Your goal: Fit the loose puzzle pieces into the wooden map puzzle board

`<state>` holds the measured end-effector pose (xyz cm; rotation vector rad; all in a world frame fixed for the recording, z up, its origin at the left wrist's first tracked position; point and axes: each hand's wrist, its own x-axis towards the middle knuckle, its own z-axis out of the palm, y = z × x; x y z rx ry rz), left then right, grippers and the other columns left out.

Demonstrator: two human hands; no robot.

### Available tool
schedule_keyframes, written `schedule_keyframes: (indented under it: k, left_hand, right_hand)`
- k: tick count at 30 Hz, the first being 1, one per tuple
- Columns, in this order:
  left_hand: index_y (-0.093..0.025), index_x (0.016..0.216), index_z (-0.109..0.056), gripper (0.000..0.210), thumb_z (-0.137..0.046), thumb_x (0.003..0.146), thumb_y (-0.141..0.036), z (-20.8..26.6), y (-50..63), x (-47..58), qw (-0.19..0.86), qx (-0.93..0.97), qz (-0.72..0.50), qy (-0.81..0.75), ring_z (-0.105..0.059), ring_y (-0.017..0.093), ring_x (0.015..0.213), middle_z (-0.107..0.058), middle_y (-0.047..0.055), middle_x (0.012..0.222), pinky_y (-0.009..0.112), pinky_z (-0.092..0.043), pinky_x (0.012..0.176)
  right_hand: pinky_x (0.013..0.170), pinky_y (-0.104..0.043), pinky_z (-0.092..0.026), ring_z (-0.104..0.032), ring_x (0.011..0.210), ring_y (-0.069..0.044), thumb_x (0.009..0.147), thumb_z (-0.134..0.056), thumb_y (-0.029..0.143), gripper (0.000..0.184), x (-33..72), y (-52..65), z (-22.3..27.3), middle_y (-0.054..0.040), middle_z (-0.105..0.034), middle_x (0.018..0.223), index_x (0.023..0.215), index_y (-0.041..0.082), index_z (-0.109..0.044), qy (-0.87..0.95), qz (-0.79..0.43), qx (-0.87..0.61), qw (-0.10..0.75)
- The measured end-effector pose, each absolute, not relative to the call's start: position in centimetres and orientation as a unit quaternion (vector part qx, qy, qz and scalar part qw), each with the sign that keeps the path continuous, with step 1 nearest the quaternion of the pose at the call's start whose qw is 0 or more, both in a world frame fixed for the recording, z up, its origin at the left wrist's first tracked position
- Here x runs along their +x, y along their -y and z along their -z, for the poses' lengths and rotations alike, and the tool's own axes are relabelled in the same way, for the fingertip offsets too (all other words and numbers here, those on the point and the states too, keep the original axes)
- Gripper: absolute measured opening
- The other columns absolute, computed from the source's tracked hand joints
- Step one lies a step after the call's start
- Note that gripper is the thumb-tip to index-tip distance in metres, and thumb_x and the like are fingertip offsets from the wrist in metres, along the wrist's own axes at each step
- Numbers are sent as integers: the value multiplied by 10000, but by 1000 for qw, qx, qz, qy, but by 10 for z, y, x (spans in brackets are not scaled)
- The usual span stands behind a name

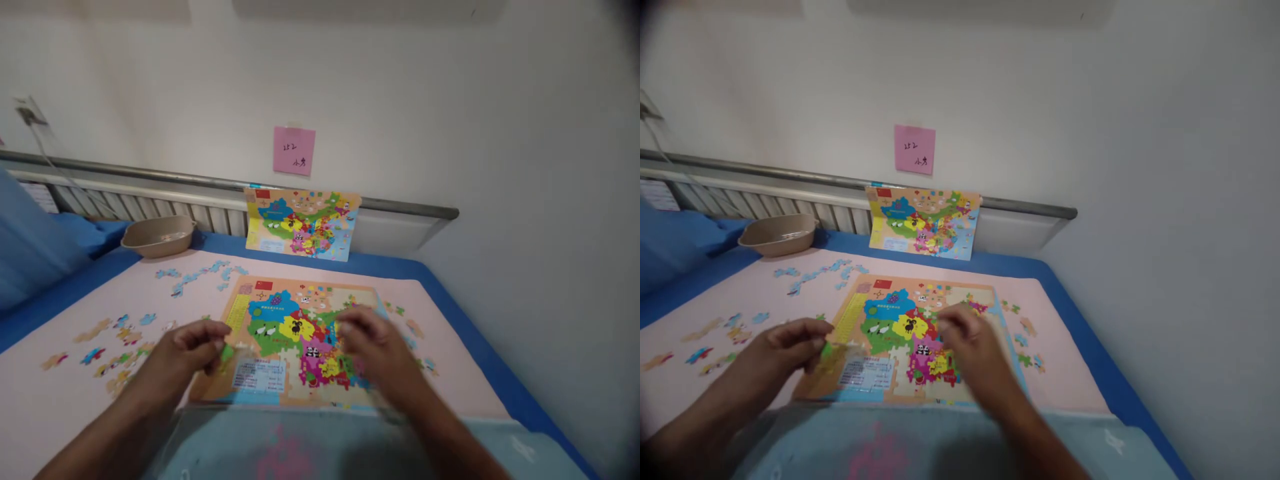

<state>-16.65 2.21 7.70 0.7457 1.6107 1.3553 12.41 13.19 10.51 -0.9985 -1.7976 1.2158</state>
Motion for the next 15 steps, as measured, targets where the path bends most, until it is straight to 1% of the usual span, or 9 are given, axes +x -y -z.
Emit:
schedule_keyframes:
  k: [2,4,6,9,11,12,15]
  left_hand:
    - [-174,810,-720,375,-797,525,-405,-72,-17,-140,489,330,-508,-628,-457,128,479,-566,-6,566,240,-351,476]
    - [-180,786,-724,313,-770,581,-412,-65,-10,-120,515,367,-485,-604,-423,123,502,-545,-6,574,240,-330,490]
    - [-185,769,-724,244,-737,647,-396,-60,-3,-109,513,392,-487,-588,-425,128,546,-559,4,613,244,-341,522]
    - [-189,751,-716,159,-685,709,-339,-53,6,-100,487,407,-515,-576,-512,157,646,-622,31,690,260,-398,607]
    - [-182,771,-715,137,-654,703,-284,-47,8,-98,484,404,-533,-565,-555,169,684,-643,42,714,268,-423,641]
    - [-174,787,-714,141,-646,703,-265,-43,8,-99,478,407,-538,-563,-565,169,685,-649,48,724,271,-427,643]
    - [-160,821,-706,165,-659,704,-266,-32,8,-101,469,384,-552,-572,-559,163,661,-648,59,734,272,-413,607]
  right_hand:
    - [578,-253,-409,-531,658,-155,908,-547,364,199,91,-94,-87,-2,-580,741,976,202,-640,693,-545,-355,312]
    - [648,-261,-428,-553,738,-163,904,-578,313,168,66,-68,-69,-11,-601,804,1020,207,-636,691,-561,-340,305]
    - [686,-271,-442,-565,773,-172,907,-584,316,159,53,-55,-55,-19,-611,835,1011,206,-632,675,-583,-326,315]
    - [715,-292,-468,-602,792,-197,890,-613,384,200,49,-50,-43,-41,-640,846,939,192,-639,641,-631,-309,309]
    - [733,-297,-486,-616,825,-216,854,-670,441,263,49,-52,-38,-54,-653,859,930,190,-653,622,-642,-328,304]
    - [716,-290,-494,-616,811,-213,838,-693,470,295,49,-54,-35,-53,-656,858,945,197,-660,606,-643,-352,310]
    - [649,-284,-526,-617,720,-206,776,-741,547,377,49,-61,-28,-52,-653,815,925,206,-683,592,-670,-355,274]
